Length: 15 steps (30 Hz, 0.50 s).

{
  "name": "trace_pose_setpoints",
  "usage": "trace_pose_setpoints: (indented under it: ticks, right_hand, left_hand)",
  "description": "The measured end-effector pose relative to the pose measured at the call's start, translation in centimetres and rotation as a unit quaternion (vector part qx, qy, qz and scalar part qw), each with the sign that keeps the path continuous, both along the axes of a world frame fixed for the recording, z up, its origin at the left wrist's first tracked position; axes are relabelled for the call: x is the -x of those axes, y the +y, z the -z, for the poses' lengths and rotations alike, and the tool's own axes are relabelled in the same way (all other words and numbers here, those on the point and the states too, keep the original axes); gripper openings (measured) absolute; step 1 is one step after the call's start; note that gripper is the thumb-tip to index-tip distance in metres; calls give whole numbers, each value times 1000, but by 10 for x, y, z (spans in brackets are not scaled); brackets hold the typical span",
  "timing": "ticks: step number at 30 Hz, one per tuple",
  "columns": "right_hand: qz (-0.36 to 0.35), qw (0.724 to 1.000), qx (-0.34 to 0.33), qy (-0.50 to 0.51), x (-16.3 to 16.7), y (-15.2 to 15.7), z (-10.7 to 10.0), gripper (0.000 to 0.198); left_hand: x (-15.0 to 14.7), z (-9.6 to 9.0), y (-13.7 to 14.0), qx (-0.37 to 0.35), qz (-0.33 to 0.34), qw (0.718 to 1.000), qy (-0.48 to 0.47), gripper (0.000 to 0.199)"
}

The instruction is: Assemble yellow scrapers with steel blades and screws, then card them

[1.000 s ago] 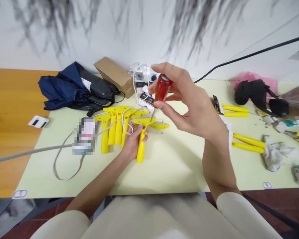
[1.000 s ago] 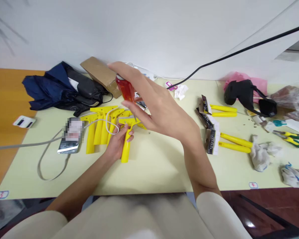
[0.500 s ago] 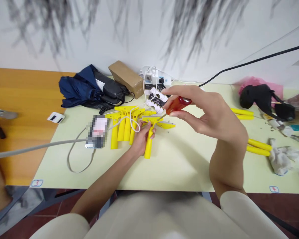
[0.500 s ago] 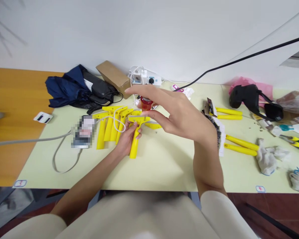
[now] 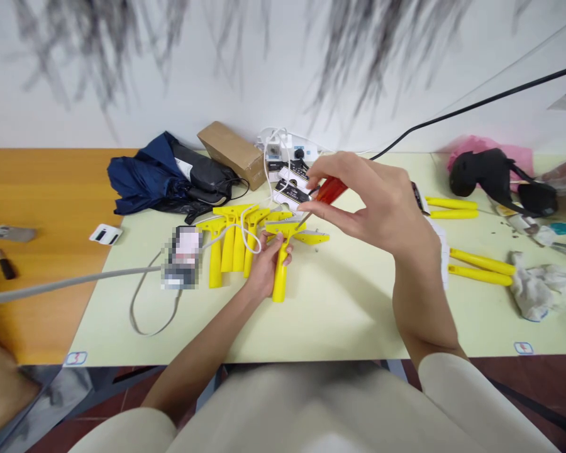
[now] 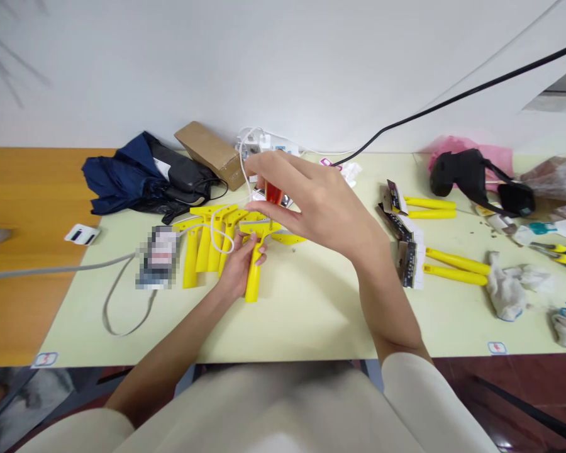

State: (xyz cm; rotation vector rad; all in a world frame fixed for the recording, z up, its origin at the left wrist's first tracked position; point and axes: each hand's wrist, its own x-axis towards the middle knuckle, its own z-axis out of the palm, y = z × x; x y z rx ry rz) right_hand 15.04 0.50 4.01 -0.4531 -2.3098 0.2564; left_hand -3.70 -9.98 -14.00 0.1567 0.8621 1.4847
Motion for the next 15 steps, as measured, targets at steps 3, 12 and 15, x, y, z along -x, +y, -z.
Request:
trace_pose_setpoints:
  ticks: [3,12,15]
  right_hand:
    - [-37,993,104,-44,-7,-1,-6,40]
    - [-9,994,107,-24,-7,8,2,32]
    - [-3,996,91,-5,-4,8,4,32]
  left_hand:
    - [1,0,0,-6,-5,1000,0,54]
    - [2,-3,1,-9,-2,1000,3,51]
    - [2,-3,1,-7,2,1000,5,51]
